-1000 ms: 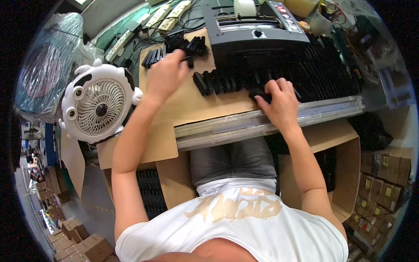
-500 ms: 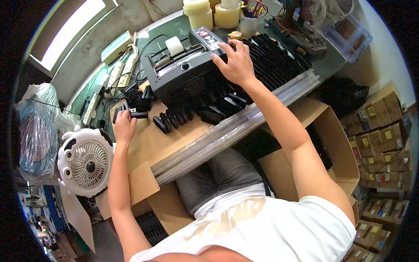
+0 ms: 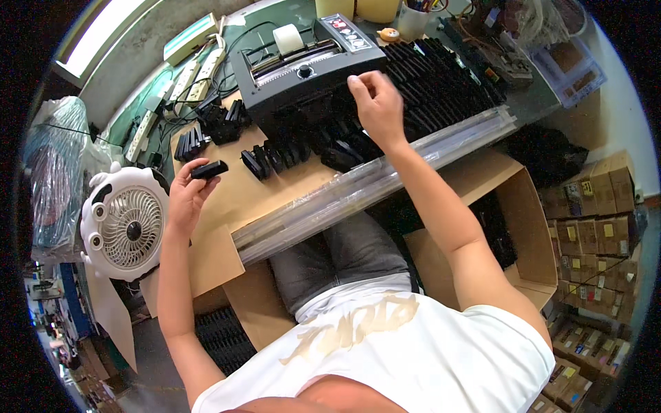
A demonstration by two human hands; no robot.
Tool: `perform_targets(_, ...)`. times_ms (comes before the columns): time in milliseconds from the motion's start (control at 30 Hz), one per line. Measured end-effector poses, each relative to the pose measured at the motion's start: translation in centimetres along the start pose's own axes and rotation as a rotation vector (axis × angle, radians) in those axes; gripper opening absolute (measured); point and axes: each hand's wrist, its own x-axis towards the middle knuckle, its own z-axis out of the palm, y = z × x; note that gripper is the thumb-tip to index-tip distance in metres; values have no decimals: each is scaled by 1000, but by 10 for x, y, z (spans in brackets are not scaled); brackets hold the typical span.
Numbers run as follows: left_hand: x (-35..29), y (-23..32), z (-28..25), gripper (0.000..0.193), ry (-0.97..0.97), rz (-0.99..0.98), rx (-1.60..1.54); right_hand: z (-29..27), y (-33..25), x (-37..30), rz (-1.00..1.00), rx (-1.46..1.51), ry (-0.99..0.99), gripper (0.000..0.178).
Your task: Assemble small black plastic electronic component housings and place them in a tray.
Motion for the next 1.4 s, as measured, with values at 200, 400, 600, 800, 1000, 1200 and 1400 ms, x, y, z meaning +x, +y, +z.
perform_targets(200, -15, -16, 44, 39, -82, 11, -252, 21, -8, -6, 789, 660, -300, 15)
perform_targets(400, -20, -2, 116, 38, -256, -1, -400, 17, -5, -27, 656, 707, -333, 7)
perform_targets(600, 7, -32, 129, 35, -298, -50, -482, 23, -46, -89, 692, 1038, -410, 5)
perform_targets(800, 19, -51, 129, 26, -4, 362, 253, 41, -49, -110, 712, 1014, -416, 4)
perform_targets(1000, 11, -37, 118, 21, -20, 259, 378, 48, -59, -108, 554, 1050, -372, 5)
perform_targets(1200, -2, -20, 134, 20, -263, -156, -303, 51, -38, -108, 327, 787, -323, 8)
perform_targets(1400, 7, -32, 126, 27, -519, -224, -449, 51, -29, -113, 167, 573, -323, 8)
